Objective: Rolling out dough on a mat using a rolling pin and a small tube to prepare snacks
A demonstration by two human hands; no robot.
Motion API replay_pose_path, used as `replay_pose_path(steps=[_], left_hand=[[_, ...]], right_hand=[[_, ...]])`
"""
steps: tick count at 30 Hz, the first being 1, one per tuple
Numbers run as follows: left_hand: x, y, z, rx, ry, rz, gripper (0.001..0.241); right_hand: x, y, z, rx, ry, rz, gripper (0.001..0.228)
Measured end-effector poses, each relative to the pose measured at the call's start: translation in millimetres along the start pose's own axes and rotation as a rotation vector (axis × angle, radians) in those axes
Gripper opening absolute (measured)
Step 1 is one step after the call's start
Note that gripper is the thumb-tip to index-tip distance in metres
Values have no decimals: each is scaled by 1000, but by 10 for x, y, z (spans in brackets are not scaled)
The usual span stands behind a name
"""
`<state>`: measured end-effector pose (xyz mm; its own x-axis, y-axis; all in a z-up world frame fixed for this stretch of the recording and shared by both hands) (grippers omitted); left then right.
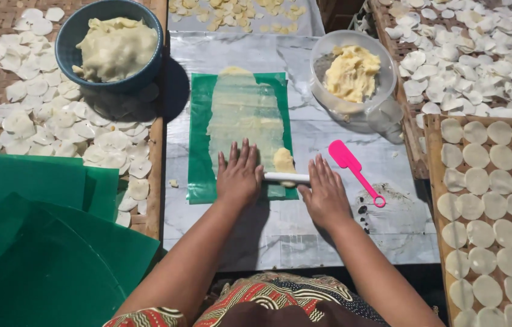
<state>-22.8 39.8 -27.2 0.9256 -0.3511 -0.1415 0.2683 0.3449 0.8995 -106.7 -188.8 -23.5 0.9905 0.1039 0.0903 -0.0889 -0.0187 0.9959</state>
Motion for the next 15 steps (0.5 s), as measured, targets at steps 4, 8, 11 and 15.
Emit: replay_pose_path(steps=[4, 8, 11, 15], left_hand=[[181, -16, 25, 4, 46, 40, 70], [-293, 97, 109, -10, 19, 10, 67], [-540, 179, 151, -26, 19, -33, 64], [-165, -14, 49, -4, 66, 2, 63]], right_hand=[[252, -223, 97, -23, -97, -63, 75], [-171, -29, -69, -19, -81, -19, 77], [-359, 34, -133, -2, -64, -53, 79], [-8, -90, 34, 26, -96, -126, 81]])
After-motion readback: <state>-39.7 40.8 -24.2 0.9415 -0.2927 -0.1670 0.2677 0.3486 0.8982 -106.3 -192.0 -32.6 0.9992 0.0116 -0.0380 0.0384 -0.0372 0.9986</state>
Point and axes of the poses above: each hand's wrist, its own x-axis towards the middle knuckle, its own y-axis out of the back of the hand, z = x × y, the point moved 2 cm from there along x, towards the middle knuckle, and after that the axes turned 8 degrees about -x, right-handed, at the moved point
